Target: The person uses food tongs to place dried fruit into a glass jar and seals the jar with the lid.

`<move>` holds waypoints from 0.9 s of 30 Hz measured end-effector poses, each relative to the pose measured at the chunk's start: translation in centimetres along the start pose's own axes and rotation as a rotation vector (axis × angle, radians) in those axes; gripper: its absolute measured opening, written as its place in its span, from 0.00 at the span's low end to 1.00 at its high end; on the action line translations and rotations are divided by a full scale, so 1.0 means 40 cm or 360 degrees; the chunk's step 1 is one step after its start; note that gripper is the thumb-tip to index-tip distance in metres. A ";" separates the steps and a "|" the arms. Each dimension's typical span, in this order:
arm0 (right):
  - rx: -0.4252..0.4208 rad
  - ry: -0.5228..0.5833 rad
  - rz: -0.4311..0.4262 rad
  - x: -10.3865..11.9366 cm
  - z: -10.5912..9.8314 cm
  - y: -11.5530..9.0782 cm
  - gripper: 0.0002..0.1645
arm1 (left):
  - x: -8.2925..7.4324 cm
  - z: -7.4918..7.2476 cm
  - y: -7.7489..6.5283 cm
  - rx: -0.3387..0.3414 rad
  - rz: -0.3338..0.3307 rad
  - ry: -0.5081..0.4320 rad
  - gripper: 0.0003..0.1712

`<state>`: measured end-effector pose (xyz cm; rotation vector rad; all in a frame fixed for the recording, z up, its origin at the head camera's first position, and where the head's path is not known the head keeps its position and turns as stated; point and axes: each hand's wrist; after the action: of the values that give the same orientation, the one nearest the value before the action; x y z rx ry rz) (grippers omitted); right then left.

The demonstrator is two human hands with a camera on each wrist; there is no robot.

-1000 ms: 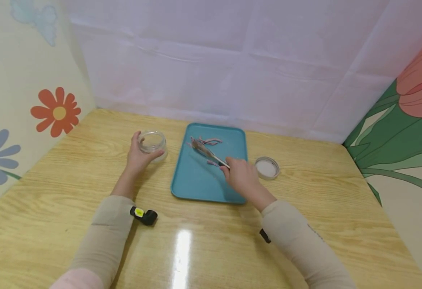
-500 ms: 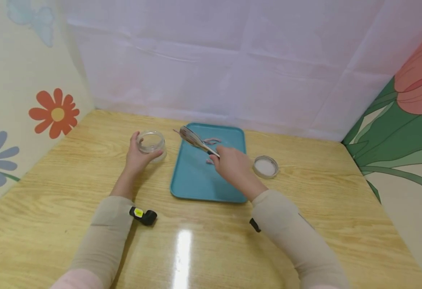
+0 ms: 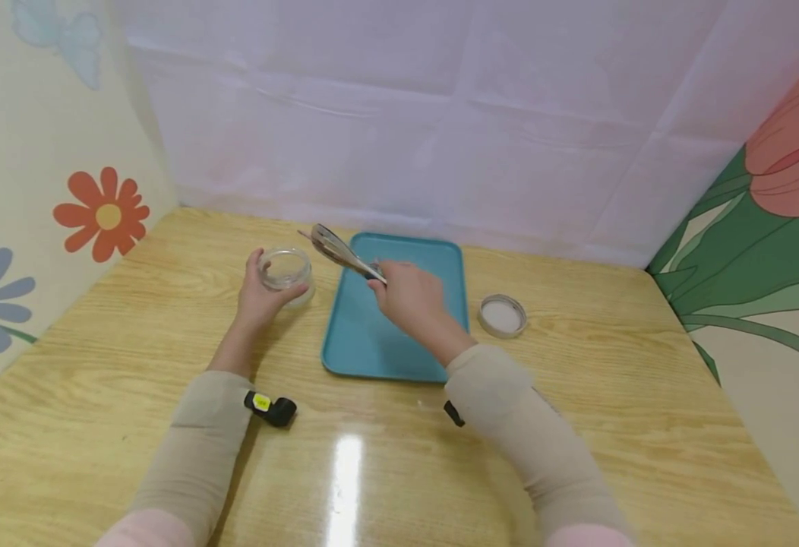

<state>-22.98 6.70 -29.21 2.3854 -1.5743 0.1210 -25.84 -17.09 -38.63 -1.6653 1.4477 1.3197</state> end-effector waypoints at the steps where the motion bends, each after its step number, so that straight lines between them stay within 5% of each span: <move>1: -0.0002 0.0012 -0.0004 0.004 0.002 0.003 0.14 | 0.000 0.000 0.000 0.0001 -0.0005 0.0000 0.56; 27: 0.0079 0.0031 0.0105 0.086 0.077 0.036 0.18 | 0.001 0.000 -0.001 -0.0007 0.0009 -0.0042 0.56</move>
<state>-23.16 2.26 -31.12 2.3627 -1.6601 0.1985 -25.82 -17.09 -38.69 -1.6414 1.4361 1.3442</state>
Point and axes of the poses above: each hand's wrist, its own y-axis towards the middle knuckle, its own z-axis out of the palm, x = y × z, and after that the axes turned 1 degree about y, right-handed
